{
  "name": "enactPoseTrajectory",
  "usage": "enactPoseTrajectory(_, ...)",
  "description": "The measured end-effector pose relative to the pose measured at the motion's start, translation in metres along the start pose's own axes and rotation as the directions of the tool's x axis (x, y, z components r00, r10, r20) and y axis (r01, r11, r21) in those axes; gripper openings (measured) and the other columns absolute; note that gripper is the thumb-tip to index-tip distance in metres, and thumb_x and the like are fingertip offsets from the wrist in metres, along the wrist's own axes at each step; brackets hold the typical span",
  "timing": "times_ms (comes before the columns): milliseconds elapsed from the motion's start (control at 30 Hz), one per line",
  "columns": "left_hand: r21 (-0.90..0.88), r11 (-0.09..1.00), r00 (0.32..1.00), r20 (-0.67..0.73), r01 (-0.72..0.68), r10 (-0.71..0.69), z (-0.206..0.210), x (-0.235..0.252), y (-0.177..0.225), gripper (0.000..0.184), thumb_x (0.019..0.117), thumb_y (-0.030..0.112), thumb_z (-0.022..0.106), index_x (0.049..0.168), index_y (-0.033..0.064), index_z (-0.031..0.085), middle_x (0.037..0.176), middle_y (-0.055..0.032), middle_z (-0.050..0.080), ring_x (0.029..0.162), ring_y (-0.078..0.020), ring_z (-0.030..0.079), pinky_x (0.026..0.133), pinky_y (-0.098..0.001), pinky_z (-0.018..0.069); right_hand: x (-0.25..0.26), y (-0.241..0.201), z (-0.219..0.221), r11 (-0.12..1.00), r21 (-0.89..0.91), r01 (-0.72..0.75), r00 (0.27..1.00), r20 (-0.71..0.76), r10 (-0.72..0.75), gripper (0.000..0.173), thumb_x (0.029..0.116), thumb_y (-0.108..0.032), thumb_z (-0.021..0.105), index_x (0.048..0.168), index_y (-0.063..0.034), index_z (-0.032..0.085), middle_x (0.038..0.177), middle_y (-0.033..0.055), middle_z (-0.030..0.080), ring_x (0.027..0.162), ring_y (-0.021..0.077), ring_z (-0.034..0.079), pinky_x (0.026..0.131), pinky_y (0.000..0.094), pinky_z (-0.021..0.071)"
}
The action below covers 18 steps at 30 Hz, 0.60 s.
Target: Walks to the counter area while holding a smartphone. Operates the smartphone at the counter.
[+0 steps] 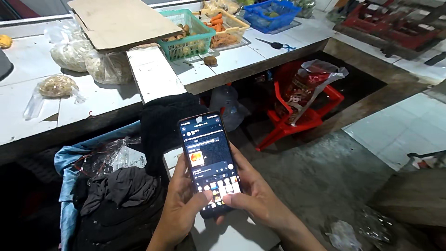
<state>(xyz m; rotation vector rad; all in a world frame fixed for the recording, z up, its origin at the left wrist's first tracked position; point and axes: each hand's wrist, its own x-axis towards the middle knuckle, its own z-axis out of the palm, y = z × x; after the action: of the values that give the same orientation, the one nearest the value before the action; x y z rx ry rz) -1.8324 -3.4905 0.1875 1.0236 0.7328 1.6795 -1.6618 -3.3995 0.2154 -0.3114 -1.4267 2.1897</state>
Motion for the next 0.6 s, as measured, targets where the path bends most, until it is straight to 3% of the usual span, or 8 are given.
enactPoseTrajectory(300,0.023,1.000,1.000,-0.005,-0.008,0.008,0.000,0.000,0.000,0.068,0.0967,0.010,0.063,0.156,0.0239,0.033,0.130,-0.0040,0.066,0.111,-0.0144,0.069,0.094,-0.0318,0.0593,0.000,0.001,-0.001,1.000,-0.021,0.015,1.000,0.005,-0.015,0.094,0.0893,0.009,0.055,0.164,-0.0297,0.013,0.137,0.0096,0.060,0.110,0.0235,0.071,0.071,0.0395,0.0669)
enactPoseTrajectory(467,0.063,0.998,0.999,-0.052,-0.007,0.010,0.006,0.001,0.002,0.070,0.0964,0.010,0.066,0.156,0.0204,0.030,0.128,-0.0045,0.067,0.109,-0.0147,0.070,0.091,-0.0305,0.0606,0.002,0.003,-0.001,0.996,-0.067,0.055,0.998,0.021,-0.054,0.095,0.0881,0.008,0.057,0.165,-0.0244,0.011,0.139,0.0076,0.059,0.113,0.0177,0.068,0.084,0.0347,0.0640)
enactPoseTrajectory(600,0.120,0.993,0.993,-0.116,0.009,0.005,0.011,0.002,0.003,0.069,0.0954,0.002,0.063,0.154,0.0159,0.029,0.124,-0.0048,0.069,0.105,-0.0147,0.072,0.088,-0.0299,0.0618,0.002,0.003,-0.002,0.997,-0.058,0.048,0.998,0.039,-0.046,0.097,0.0886,0.008,0.058,0.165,-0.0271,0.009,0.136,0.0078,0.060,0.109,0.0194,0.071,0.075,0.0358,0.0661)
